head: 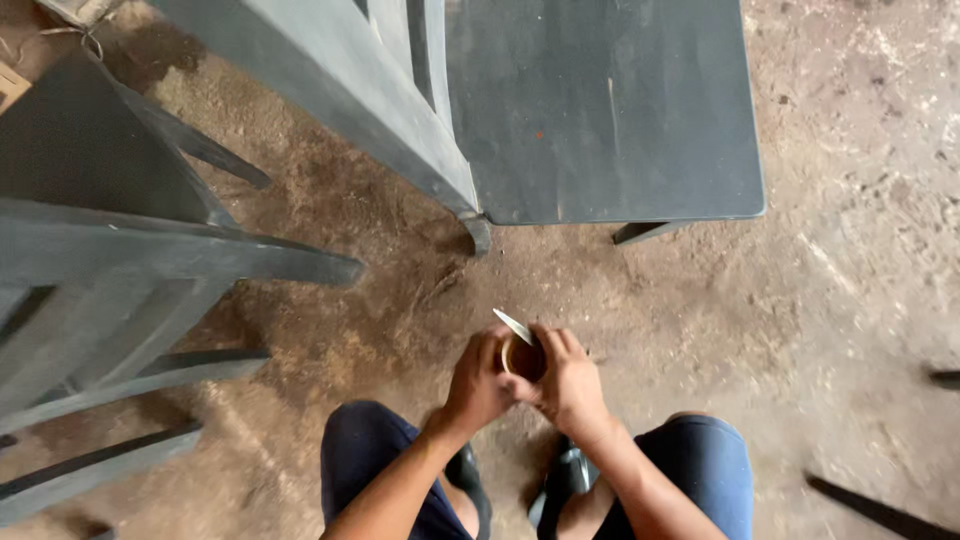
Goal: The person applies a yellowish stain to the joints and surfaces of several grey wooden chairs using a small brush, handling a small open container of the stain and moving between chairs in a workshop.
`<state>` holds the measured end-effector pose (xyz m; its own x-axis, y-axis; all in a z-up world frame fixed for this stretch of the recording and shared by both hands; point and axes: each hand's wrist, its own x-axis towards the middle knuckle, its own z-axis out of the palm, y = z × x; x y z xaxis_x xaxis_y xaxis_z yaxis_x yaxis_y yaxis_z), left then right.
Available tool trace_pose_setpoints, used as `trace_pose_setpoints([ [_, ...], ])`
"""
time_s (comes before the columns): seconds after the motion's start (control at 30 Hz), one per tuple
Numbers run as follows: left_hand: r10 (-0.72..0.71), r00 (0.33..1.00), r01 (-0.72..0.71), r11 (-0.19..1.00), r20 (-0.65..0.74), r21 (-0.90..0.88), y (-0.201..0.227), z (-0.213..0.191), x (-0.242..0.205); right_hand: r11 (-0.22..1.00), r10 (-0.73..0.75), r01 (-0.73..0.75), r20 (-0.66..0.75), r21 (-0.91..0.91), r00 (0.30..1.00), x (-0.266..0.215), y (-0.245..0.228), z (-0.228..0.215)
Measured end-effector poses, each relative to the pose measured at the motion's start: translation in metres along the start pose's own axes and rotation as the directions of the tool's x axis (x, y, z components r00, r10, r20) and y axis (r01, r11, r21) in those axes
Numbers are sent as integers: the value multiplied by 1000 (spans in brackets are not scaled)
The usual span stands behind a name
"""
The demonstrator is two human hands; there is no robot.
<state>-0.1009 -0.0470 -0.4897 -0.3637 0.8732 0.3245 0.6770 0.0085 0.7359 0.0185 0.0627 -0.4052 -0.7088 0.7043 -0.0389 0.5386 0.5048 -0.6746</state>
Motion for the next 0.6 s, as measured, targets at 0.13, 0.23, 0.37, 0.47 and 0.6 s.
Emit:
trace_pose_setpoints([
  [0.13, -199, 944, 160, 974, -265, -161, -63, 52, 34, 981, -179, 159, -214, -110, 960, 41, 66, 10],
  [0.23, -113, 943, 117, 993, -312, -7, -91, 49, 40, 983, -185, 180, -314, -46, 931, 30, 95, 17],
  [0.37, -20, 927, 35, 999, -374, 34, -70, 34, 45, 970, -230, 200, -260, -139, 938, 36, 89, 10],
  [0.47, 35, 920, 14, 992, -389, 122, -57, 22, 53, 954, -298, 289, -222, -75, 928, 31, 79, -12],
  [0.6, 160, 928, -63, 957, -337, 282, -74, 22, 50, 907, -394, 326, -265, -268, 880, 30, 85, -7],
])
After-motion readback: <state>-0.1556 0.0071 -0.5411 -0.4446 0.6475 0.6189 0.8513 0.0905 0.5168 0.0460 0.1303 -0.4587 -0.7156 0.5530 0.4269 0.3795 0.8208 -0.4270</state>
